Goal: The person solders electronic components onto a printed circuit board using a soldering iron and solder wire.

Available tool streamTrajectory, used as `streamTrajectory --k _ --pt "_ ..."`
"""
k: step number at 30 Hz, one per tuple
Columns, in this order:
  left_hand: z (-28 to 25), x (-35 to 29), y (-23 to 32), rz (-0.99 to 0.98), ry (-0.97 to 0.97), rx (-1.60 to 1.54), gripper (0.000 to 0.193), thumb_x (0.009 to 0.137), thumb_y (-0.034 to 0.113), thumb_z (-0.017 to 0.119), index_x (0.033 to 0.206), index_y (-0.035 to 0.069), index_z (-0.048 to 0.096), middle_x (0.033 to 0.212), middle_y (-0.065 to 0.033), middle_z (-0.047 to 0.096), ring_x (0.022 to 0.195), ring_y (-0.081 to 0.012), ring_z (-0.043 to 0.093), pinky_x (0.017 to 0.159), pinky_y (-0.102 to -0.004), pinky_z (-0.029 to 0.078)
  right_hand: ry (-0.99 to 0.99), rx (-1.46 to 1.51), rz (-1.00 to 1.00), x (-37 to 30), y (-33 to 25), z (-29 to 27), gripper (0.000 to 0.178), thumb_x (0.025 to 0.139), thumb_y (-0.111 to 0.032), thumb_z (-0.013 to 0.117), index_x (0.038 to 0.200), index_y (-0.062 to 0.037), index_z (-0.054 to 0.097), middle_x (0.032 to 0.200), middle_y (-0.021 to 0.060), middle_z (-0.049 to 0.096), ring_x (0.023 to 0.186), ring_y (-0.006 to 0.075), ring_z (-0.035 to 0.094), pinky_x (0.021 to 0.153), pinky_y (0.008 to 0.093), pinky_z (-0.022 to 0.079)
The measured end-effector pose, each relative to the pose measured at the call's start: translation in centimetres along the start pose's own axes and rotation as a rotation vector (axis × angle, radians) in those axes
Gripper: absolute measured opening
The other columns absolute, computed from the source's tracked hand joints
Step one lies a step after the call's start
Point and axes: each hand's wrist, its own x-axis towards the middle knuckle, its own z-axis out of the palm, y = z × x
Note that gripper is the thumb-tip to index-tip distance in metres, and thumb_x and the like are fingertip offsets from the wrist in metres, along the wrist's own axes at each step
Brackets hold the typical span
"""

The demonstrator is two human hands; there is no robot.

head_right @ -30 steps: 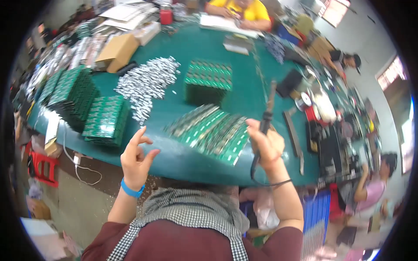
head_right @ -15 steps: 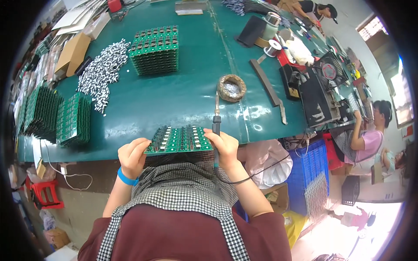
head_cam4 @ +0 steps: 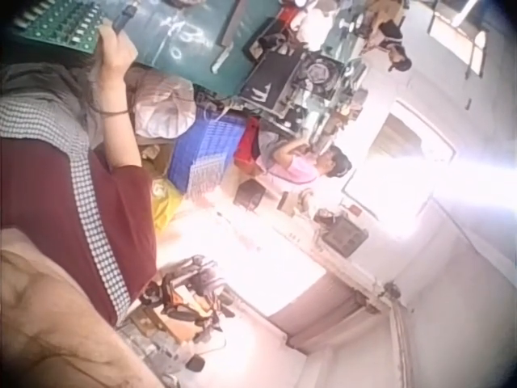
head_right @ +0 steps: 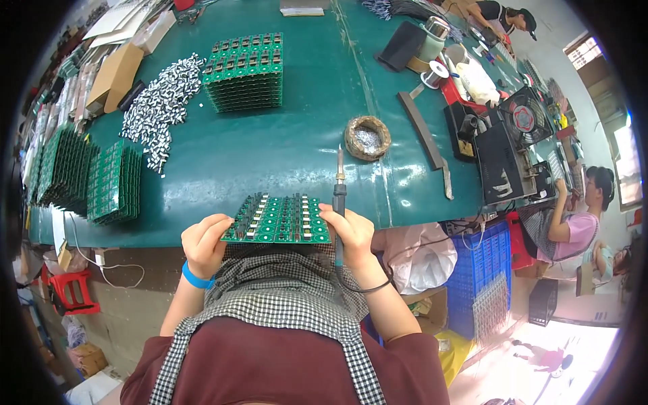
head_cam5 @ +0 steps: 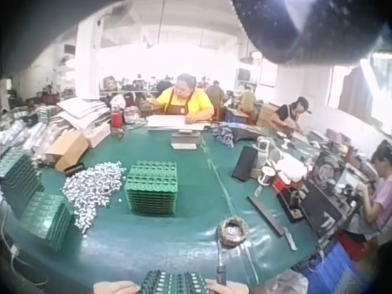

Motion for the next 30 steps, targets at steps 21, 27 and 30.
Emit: streamTrajectory --k 21,27,30 --pt "-0.1 0.5 1.2 0.037 0.026 0.023 0.022 0.065 -0.001 0.071 0.087 0.002 0.066 0.083 -0.0074 0.065 0.063 -0.0182 0.064 0.048 -0.0277 0.048 0.028 0.118 0.057 -0.6 1.0 0.2 0.024 0.07 0.002 0.062 0.094 -0.0015 0.062 0.091 0.0146 0.071 0.068 0.0204 0.067 0.058 0.0255 0.05" --pt "0.0 0.4 1.3 0.025 0.016 0.003 0.024 0.064 -0.003 0.071 0.087 0.002 0.065 0.083 -0.0075 0.065 0.063 -0.0188 0.064 0.049 -0.028 0.048 0.025 0.08 0.05 -0.6 0.7 0.0 0.026 0.07 0.003 0.063 0.095 -0.0017 0.062 0.091 0.0147 0.071 0.066 0.0203 0.066 0.057 0.0255 0.05" --pt "0.1 0.0 1.0 0.008 0.003 -0.016 0.026 0.063 -0.004 0.069 0.087 0.002 0.065 0.084 -0.0081 0.065 0.062 -0.0199 0.063 0.049 -0.0286 0.048 0.011 0.077 0.04 -0.6 0.5 0.1 0.026 0.068 0.002 0.063 0.094 -0.0033 0.063 0.091 0.0141 0.07 0.068 0.0201 0.066 0.058 0.0261 0.05"
